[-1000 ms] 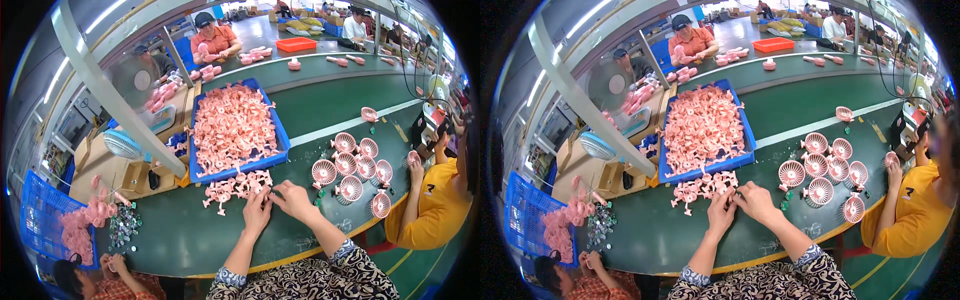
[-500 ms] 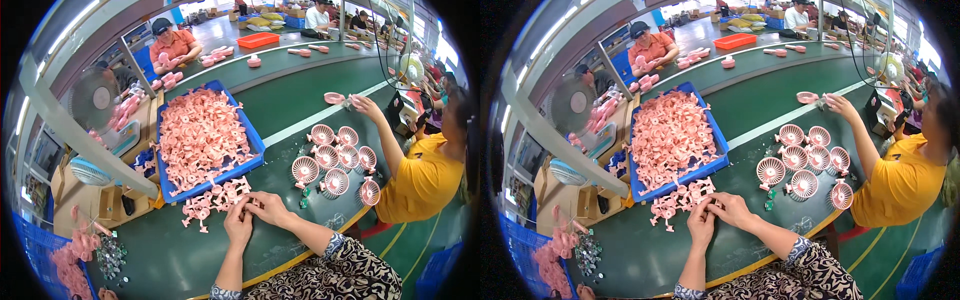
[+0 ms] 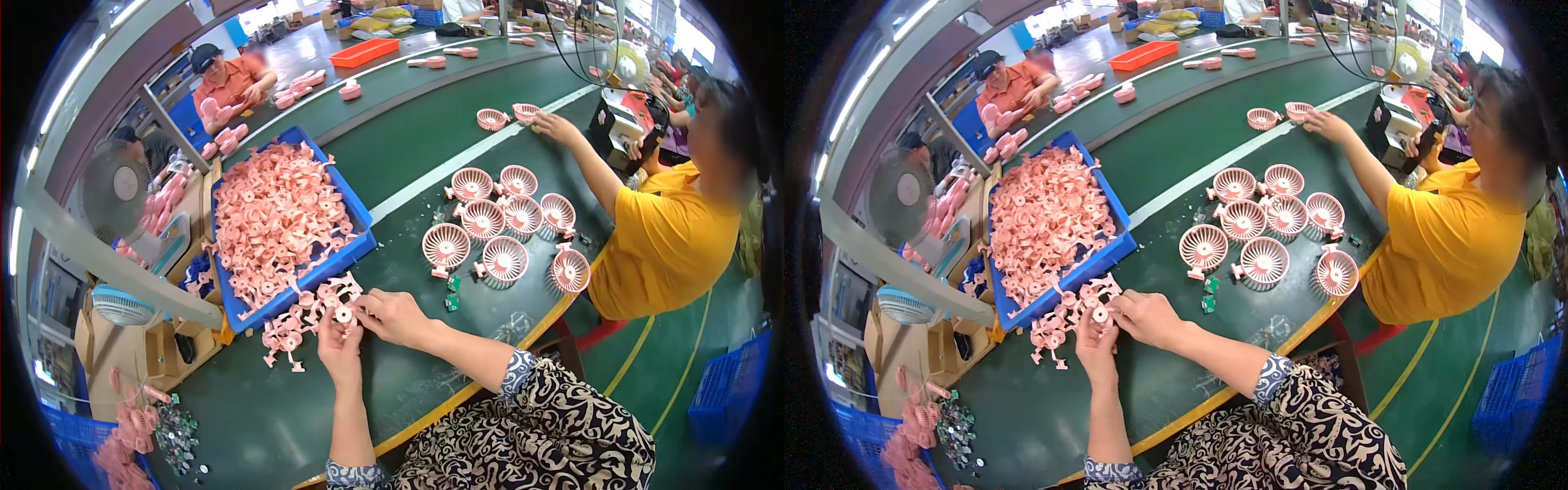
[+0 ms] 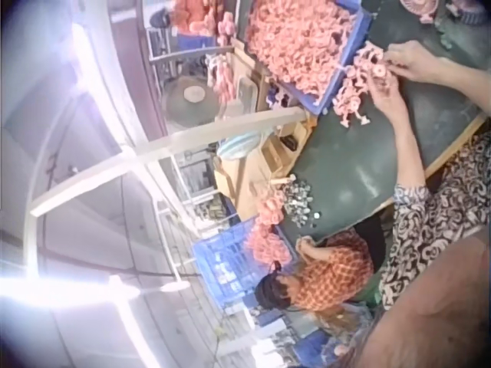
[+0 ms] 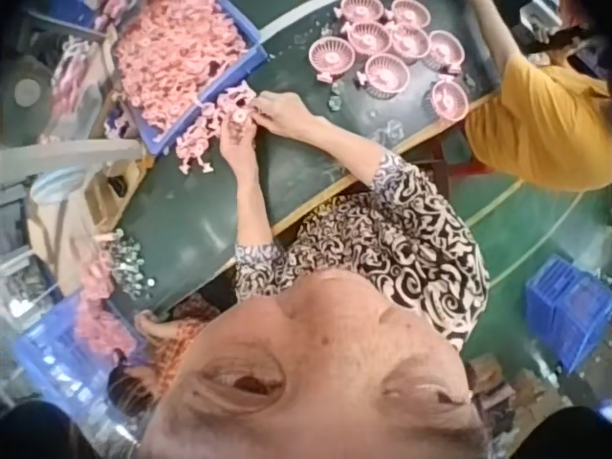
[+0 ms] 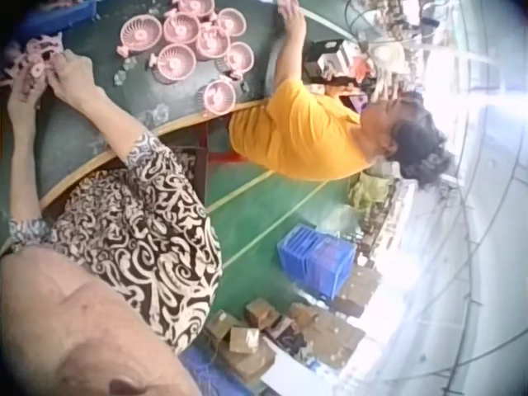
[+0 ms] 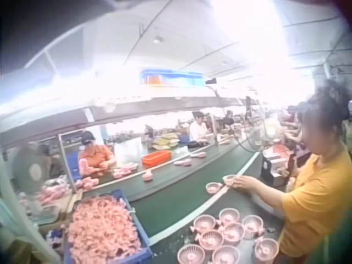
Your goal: The person assembles portable fans by picking plastic brackets and fan grilles from a container and workbench, attaching the brackets into the fan grilles by hand, and placing the assembled fan pieces onto the table.
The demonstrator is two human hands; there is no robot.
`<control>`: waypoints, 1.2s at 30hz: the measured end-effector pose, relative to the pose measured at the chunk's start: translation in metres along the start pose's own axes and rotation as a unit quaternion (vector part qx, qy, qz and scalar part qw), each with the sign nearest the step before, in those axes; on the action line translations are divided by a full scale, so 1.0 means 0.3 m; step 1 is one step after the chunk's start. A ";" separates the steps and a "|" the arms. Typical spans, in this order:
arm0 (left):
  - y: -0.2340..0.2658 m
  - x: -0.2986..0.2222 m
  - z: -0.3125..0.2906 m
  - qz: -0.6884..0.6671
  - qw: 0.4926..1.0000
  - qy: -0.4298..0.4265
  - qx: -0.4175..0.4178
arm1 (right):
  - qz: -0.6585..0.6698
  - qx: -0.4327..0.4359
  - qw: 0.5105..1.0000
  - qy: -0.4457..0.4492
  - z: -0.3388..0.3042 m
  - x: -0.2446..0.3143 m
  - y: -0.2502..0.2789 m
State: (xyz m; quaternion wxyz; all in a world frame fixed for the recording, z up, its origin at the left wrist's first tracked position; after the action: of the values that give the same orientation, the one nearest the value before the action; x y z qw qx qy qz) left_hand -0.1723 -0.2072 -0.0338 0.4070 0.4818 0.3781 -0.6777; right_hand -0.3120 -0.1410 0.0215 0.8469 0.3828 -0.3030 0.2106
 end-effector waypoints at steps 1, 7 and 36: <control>-0.004 0.021 -0.003 -0.070 0.995 0.074 0.012 | 0.027 0.009 0.999 -0.022 0.001 -0.015 0.003; 0.022 0.102 -0.031 -0.302 0.921 0.242 0.037 | 0.114 0.047 0.989 -0.080 -0.011 -0.009 -0.005; -0.018 0.059 -0.033 -0.192 0.976 0.090 -0.039 | 0.023 0.033 0.985 -0.167 -0.043 -0.071 -0.010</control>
State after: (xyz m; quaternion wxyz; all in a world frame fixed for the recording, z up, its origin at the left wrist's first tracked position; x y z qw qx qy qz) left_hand -0.1775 -0.1994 -0.0527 0.2521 0.4427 0.5249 -0.6818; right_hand -0.3213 -0.1356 -0.0011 0.7665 0.4332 -0.4414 0.1729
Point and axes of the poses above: each hand's wrist, its own z-axis towards the middle knuckle, its own y-axis out of the back of the hand, x = y × z, the point moved 9 cm from there along z, towards the middle knuckle, and after that the axes turned 8 degrees about -y, right-handed, at the moved point
